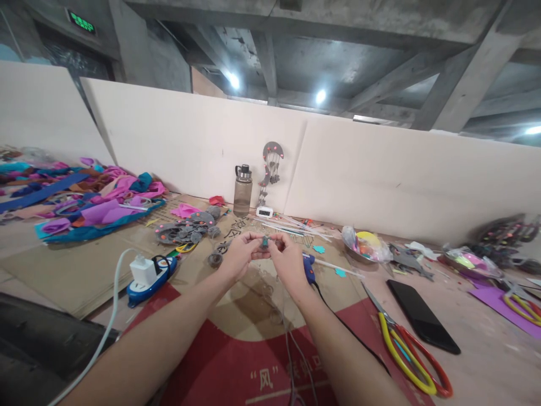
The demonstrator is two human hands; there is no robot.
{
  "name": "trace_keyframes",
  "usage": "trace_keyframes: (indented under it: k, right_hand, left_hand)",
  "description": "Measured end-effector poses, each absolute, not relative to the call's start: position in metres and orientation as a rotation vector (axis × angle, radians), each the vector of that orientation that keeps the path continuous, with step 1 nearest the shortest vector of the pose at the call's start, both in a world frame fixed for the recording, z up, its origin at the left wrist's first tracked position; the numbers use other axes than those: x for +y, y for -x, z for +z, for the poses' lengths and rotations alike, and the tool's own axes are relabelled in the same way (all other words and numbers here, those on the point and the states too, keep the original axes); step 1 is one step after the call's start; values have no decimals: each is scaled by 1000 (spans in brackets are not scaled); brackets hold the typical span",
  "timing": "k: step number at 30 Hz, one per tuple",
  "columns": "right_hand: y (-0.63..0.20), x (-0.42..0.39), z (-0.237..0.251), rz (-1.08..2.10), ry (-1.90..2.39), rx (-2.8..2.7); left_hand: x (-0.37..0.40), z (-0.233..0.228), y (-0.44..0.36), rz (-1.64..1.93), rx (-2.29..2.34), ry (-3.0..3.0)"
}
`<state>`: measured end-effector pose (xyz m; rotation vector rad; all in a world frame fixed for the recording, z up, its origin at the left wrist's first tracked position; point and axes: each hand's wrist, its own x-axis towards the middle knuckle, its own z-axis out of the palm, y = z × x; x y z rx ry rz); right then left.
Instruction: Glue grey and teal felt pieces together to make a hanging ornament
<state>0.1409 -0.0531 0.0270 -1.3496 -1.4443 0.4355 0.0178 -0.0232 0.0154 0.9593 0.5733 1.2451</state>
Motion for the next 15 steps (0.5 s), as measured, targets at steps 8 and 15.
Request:
trace_keyframes:
  k: [8,15]
  right_hand:
    - [-140,-53,28,461,1345,-1398]
    - [-142,-52,27,525,1302,-1351]
  left_hand:
    - [-24,14,-17,1235,623,-1056]
    - [-23,13,-15,1281,684,-1185]
